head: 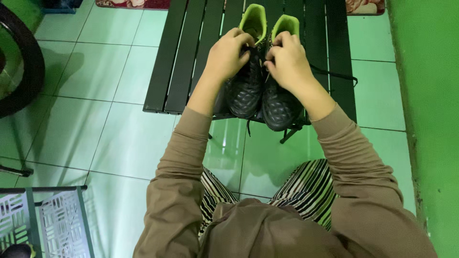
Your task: The person picks up pairs of shoes from the floor, places them on a small table, ties the laces, and then places them on a shoe rack. The person handles multiple pairs of shoes in sequence.
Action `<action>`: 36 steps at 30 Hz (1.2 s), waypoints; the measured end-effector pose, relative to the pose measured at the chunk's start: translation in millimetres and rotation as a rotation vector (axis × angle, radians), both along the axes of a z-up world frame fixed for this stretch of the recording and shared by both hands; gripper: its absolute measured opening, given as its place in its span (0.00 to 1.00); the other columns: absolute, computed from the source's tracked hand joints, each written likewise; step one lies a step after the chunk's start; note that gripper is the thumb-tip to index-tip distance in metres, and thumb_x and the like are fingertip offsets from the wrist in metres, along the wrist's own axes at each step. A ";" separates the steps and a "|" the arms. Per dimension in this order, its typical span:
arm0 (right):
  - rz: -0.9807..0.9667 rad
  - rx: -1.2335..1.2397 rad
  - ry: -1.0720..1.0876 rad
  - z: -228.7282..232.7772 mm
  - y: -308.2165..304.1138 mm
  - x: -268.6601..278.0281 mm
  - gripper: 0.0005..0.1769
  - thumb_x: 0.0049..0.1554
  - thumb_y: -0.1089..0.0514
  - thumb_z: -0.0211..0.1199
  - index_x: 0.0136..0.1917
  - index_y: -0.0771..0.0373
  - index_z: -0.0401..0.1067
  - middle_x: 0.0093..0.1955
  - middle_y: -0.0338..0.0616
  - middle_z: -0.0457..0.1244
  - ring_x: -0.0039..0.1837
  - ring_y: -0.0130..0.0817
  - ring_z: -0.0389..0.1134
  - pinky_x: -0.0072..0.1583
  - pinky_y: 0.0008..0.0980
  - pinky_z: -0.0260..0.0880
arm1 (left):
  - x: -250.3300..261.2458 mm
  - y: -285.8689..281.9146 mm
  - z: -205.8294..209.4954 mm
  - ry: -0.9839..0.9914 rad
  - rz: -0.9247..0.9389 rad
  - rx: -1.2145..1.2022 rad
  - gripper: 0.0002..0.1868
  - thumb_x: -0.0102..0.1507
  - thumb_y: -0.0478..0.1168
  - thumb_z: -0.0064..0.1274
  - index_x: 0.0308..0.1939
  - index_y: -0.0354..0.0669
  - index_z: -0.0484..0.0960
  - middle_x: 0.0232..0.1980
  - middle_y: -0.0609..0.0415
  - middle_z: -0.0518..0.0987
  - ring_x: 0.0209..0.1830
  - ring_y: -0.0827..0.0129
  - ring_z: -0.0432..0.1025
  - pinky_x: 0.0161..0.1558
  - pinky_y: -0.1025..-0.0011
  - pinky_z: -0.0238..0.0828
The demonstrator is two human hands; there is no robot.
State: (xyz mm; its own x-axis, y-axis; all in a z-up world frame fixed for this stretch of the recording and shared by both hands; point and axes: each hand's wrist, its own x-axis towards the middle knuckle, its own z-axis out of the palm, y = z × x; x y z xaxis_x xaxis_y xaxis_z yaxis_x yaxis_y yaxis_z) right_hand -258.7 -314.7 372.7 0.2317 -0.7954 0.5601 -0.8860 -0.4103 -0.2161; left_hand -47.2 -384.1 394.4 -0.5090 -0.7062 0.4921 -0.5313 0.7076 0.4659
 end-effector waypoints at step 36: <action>-0.108 -0.059 0.201 14.7 2.5 -43.4 0.13 0.58 0.51 0.73 0.54 0.57 0.79 0.60 0.45 0.64 0.65 0.49 0.61 0.61 0.48 0.62 | 84.5 -39.9 -56.5 -0.569 0.755 0.319 0.27 0.61 0.62 0.61 0.45 0.42 0.86 0.49 0.44 0.82 0.50 0.52 0.76 0.47 0.56 0.75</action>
State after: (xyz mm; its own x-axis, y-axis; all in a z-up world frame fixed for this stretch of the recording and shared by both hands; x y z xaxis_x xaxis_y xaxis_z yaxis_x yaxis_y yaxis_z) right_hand -302.1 -312.2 387.4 0.2588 -0.7888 0.5575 -0.9481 -0.3178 -0.0094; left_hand 37.3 -424.1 337.9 0.0270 -0.9986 0.0456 -0.9935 -0.0218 0.1115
